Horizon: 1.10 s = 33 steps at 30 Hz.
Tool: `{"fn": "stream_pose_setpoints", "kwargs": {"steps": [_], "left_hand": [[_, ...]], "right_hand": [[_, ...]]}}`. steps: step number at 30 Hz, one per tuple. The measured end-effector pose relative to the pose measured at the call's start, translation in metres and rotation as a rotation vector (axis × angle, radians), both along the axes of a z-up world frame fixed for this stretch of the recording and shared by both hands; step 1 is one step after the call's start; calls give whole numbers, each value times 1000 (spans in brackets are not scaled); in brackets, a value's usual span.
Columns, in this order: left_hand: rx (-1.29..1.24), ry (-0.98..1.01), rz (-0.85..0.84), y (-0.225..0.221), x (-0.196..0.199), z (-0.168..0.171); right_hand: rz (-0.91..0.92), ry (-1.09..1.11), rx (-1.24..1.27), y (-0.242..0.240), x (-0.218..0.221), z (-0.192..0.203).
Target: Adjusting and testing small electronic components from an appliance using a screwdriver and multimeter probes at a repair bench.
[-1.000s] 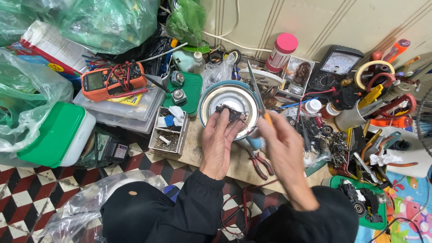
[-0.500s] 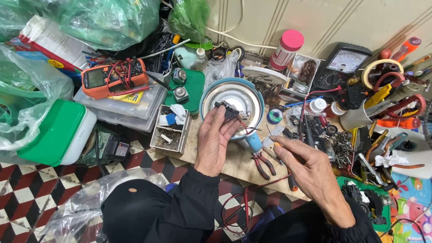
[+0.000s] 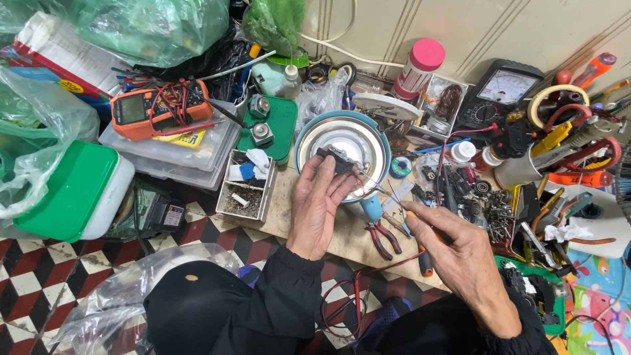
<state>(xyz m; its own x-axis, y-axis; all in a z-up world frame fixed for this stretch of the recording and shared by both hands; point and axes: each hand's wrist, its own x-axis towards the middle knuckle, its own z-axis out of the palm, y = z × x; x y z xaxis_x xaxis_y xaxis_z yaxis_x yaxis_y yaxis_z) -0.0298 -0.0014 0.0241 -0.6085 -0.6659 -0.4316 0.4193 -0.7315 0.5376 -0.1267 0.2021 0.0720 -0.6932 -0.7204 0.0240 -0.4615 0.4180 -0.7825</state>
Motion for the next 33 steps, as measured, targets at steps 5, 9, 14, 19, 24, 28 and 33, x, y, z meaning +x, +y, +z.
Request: {"fn": "stream_pose_setpoints", "kwargs": {"steps": [5, 9, 14, 19, 24, 28, 33], "left_hand": [[-59, 7, -9, 5, 2, 2], [-160, 14, -38, 9, 5, 10], [-166, -53, -54, 13, 5, 9], [-186, -39, -42, 11, 4, -2], [-203, -9, -53, 9, 5, -5], [-229, 24, -51, 8, 5, -11], [-242, 53, -67, 9, 4, -13]], "right_hand": [[13, 60, 13, 5, 1, -2], [38, 140, 5, 7, 0, -1], [77, 219, 124, 8, -7, 7], [15, 69, 226, -3, -5, 26], [-92, -146, 368, -12, -6, 40], [-144, -279, 353, -18, -5, 41], [-241, -684, 302, -28, -9, 62]]}}
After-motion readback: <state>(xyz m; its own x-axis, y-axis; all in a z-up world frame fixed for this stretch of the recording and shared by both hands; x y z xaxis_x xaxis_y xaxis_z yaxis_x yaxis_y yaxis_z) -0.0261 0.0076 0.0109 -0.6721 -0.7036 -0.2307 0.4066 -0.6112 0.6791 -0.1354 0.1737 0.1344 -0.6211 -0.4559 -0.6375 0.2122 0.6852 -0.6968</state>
